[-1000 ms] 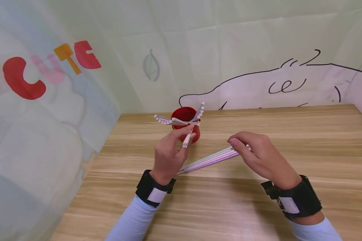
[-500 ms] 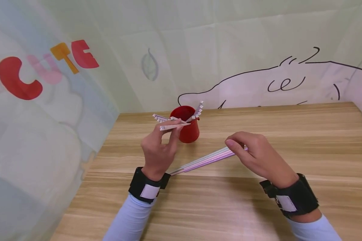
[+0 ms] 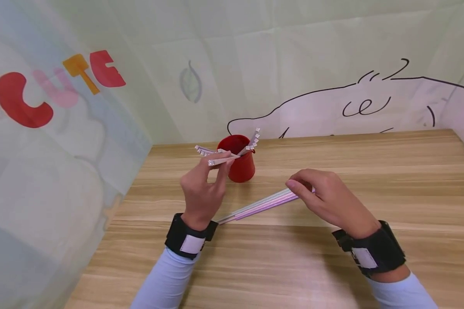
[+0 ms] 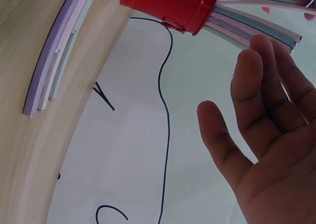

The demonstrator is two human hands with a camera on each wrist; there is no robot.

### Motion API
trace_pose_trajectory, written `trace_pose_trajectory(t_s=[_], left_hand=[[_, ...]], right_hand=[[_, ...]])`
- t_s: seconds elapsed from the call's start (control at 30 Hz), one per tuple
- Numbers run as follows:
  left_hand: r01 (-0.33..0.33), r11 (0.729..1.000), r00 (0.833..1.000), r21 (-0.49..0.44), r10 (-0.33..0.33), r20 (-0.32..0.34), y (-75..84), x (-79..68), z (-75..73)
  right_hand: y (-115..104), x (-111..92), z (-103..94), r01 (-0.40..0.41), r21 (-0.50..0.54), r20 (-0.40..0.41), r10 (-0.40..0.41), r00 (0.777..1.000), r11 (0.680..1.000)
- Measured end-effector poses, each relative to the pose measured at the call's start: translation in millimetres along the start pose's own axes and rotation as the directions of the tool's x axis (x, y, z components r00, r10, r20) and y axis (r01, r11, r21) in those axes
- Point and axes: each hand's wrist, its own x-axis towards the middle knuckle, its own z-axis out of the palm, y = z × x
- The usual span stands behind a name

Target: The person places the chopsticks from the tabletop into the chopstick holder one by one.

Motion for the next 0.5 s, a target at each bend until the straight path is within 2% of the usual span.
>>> trace_pose_trajectory(t_s=[0.2,0.33,0.5], left_hand=[[0.099,0.992,0.988,0.076,-0.107,0.114,-2.5,-4.3,5.2],[0.131,0.985,0.980,0.110,-0.145,0.134,-2.9,-6.3,7.3],[0.143,0.980,0.976,0.137,-0.163,0.146,-2.7,-7.3,9.7]], right_hand=[[8,-1,2.0,-0.034,-0.033,0.003,0.034,0.999,0.999],[11,-1,2.6,-0.056,-0.045,0.006,0.056,0.998,0.997],[14,-2,3.8,-0.073,-0.063,0.003,0.073,0.997,0.995]])
